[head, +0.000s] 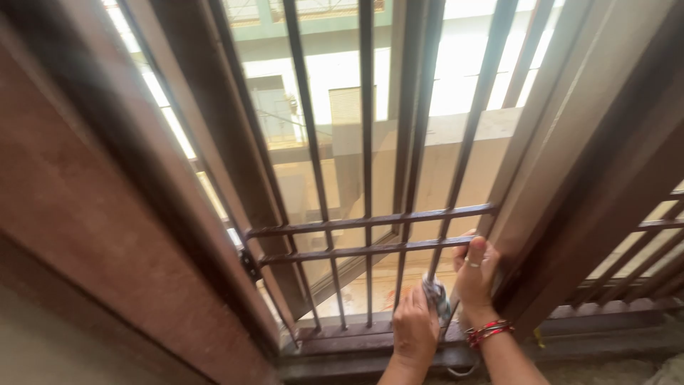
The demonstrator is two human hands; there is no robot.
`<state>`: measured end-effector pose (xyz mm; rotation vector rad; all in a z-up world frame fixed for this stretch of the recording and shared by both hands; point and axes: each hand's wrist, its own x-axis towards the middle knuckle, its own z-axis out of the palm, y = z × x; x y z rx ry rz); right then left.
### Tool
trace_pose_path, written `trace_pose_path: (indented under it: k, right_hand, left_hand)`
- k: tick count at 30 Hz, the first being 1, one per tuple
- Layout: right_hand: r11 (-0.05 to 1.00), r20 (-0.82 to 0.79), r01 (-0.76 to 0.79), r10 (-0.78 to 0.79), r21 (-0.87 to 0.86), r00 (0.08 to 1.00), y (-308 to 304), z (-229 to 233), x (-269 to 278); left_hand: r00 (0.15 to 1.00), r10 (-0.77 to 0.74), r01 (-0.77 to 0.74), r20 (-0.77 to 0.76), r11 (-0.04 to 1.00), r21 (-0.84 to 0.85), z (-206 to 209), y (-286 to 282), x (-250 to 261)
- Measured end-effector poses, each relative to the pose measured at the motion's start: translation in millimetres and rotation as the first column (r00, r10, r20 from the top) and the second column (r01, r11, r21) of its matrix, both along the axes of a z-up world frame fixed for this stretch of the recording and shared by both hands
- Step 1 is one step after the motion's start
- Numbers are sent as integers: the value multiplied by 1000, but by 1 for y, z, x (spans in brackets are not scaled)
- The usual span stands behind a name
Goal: The person wipes the metal bars of a window grille with a cloth. They systematically clean the horizontal and vertical bars, moving from the lower section upward and then back down, ensuring coverage of the entire visible grille area.
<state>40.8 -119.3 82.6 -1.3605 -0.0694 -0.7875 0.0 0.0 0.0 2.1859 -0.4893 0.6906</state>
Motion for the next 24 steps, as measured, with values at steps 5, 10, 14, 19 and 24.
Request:
trace_pose_path:
  k: [5,10,14,19,24]
  right_hand:
    - [999,7,27,-26,-45,1000,2,3,-5]
    - [1000,9,-8,8,-12,1000,16,12,-13]
    - [999,7,21,-21,-35,1000,28,21,-21]
    - [998,30,19,-17,-53,999,36,29,-23]
    - [999,28,25,-24,-43,999,37,29,-20]
  left_hand:
    - [927,-137,182,-350,978,102,-44,46,-35]
    - [977,200,-163,75,924,-345,4,119,-75]
    - [828,473,-325,301,842,-430,81,168,-49]
    - [936,331,-350,-116,862,-367,100,171,-3]
    - [905,421,-383,59,868,-317,16,173,19]
